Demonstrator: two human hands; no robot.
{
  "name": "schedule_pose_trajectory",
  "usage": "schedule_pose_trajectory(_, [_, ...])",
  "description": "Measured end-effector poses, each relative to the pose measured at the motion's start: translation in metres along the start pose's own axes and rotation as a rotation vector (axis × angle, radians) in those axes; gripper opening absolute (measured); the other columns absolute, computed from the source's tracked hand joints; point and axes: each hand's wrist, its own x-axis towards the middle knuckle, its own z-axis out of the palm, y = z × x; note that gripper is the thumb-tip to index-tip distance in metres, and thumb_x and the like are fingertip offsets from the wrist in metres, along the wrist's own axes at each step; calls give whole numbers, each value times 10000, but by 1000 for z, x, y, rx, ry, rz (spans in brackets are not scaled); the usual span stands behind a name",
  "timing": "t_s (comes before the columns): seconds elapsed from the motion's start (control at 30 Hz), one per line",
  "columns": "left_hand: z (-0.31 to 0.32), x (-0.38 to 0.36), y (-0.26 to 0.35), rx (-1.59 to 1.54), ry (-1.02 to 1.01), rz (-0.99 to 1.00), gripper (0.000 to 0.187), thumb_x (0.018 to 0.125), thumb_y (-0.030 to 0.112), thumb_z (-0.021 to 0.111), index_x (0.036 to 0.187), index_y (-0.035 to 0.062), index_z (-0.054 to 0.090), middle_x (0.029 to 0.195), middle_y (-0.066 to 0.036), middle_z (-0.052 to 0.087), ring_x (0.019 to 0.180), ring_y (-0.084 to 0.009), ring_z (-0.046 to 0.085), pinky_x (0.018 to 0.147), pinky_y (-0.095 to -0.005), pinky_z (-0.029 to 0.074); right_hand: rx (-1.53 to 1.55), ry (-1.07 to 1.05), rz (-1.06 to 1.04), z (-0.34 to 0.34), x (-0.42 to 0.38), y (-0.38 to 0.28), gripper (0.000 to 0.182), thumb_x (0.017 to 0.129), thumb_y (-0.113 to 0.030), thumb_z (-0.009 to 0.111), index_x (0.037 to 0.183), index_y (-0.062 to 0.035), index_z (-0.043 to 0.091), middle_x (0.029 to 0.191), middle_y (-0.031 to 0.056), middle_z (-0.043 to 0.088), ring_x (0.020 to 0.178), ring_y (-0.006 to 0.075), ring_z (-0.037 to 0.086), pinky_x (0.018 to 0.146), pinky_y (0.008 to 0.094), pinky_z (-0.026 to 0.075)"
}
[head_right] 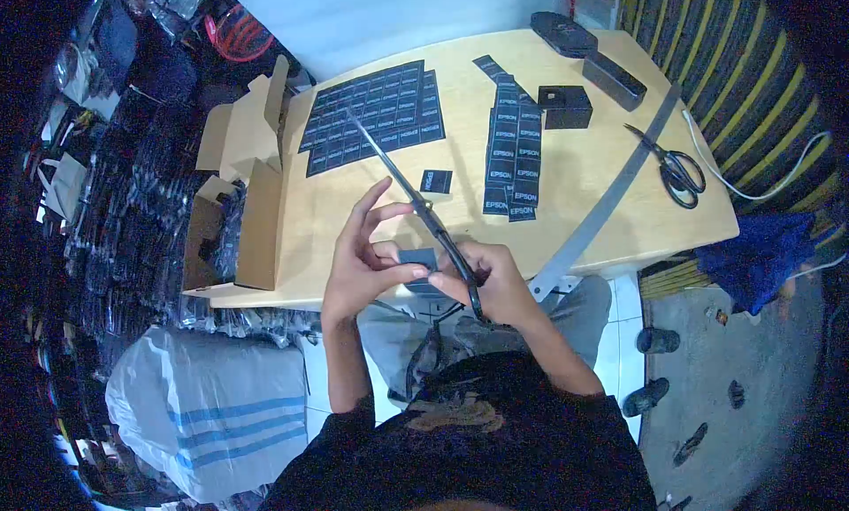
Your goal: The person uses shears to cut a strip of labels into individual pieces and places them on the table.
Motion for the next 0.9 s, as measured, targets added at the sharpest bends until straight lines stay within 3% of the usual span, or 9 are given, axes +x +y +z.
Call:
schedule_pose_trajectory(0.17, [27,-16,-6,-103,132,166,886,681,-58,720,1368,48,170,1240,-163,432,855,-129,603,693,-223,513,-14,10,-101,-1,2,-11,149,801,-75,652,730,-38,527,642,-61,463,561,9,396,488,182,291])
schedule_pose_trajectory(0.3, [34,-33,-14,-48,117,222,641,711,-42,701,1271,3,392,1174,-133,490,945,-158,587,767,-248,499,-43,42,-142,-2,5,-19,151,803,-83,658,749,-33,526,631,-66,450,568,2,389,488,179,286])
schedule_pose_trajectory(0.37, [31,-33,-4,194,62,150,428,727,-46,687,1133,2,560,1079,-103,545,933,-120,577,731,-207,481,-26,-5,-91,-5,4,-16,145,796,-80,663,765,-31,530,650,-58,458,582,3,395,492,184,292])
schedule_pose_trajectory(0.47, [25,-32,1,198,201,37,339,737,-46,681,1065,11,621,1019,-81,568,907,-90,576,667,-183,471,-4,-46,-196,-10,-5,-13,130,798,-68,654,762,-31,535,667,-49,456,596,15,397,513,190,300])
schedule_pose_trajectory(0.5, [23,-30,-4,-5,202,123,388,727,-56,688,1100,10,605,978,-51,552,770,-38,546,567,-154,418,4,-109,-115,-20,-11,-14,245,759,-186,714,830,-28,541,709,-39,467,629,37,411,556,199,331])
schedule_pose_trajectory(0.67, [0,-30,13,69,209,156,437,697,-54,714,1114,20,604,944,-39,545,694,-24,524,539,-144,389,-207,-251,63,-66,-38,-20,677,600,-482,775,1004,-9,509,767,-28,479,661,85,424,617,235,379])
schedule_pose_trajectory(0.73, [-12,-32,14,149,132,178,456,679,-46,730,1112,28,608,918,-38,548,684,-25,519,536,-145,388,-230,-242,102,-79,-47,-37,628,604,-444,779,970,1,530,765,6,517,671,125,490,634,266,404])
schedule_pose_trajectory(0.83, [-18,-28,21,189,85,177,491,656,-10,758,1121,58,616,801,12,521,603,-3,423,496,-149,306,-544,-581,130,-96,-46,-56,512,616,-377,780,904,-9,569,833,124,605,768,255,609,689,336,455])
schedule_pose_trajectory(0.9, [-23,-26,20,292,3,183,515,634,33,783,1121,97,628,659,57,492,567,8,389,470,-162,252,-563,-643,121,-95,-45,-66,515,620,-373,782,910,-6,567,821,123,607,759,261,609,691,339,459])
